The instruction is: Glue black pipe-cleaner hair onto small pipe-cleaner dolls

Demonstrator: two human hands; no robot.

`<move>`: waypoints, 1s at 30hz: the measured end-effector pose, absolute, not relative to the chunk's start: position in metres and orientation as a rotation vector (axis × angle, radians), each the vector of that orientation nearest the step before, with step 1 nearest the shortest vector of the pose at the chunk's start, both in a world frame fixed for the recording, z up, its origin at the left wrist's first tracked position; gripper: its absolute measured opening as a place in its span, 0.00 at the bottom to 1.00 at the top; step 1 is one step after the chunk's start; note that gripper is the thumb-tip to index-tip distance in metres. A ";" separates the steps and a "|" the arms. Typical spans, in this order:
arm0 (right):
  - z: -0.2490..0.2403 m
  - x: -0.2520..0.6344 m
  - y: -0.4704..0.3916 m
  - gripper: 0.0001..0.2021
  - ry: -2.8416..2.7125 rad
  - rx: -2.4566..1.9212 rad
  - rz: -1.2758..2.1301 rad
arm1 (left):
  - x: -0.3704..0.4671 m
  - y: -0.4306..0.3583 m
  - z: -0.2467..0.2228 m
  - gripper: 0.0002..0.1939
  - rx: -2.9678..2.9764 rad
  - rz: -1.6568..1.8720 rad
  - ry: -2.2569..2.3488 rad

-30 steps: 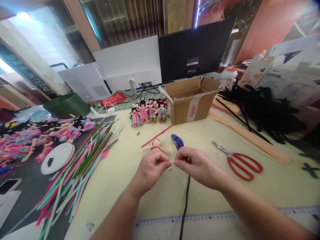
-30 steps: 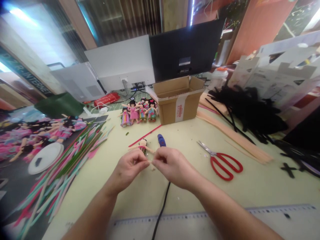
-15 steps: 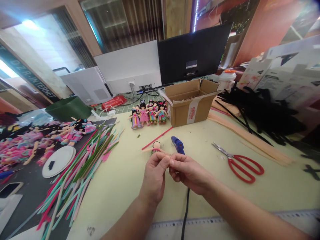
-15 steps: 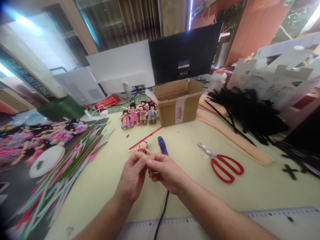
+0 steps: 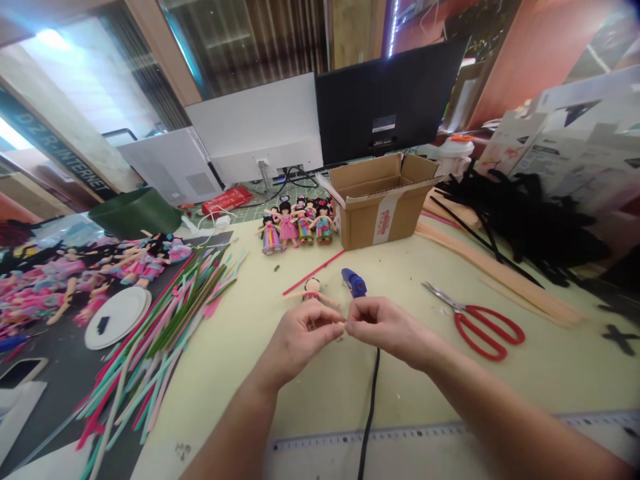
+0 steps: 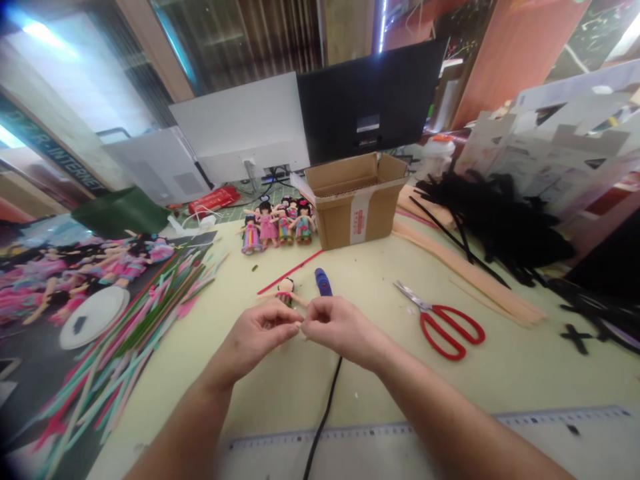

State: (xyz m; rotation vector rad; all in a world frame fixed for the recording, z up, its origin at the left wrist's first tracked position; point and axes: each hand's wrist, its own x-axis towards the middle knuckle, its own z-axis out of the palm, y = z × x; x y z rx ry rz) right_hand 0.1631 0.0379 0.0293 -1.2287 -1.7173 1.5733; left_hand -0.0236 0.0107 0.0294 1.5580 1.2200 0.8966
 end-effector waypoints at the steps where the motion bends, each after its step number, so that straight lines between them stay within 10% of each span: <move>1: 0.029 0.162 0.037 0.06 -1.767 -1.235 1.543 | -0.024 0.010 0.030 0.05 1.602 0.888 1.227; 11: 0.040 0.166 0.031 0.07 -1.867 -1.238 1.371 | -0.020 0.002 0.048 0.08 1.978 0.821 1.319; 30: 0.004 0.145 0.031 0.16 -1.144 -0.925 2.005 | 0.009 0.003 -0.005 0.10 0.821 1.349 0.987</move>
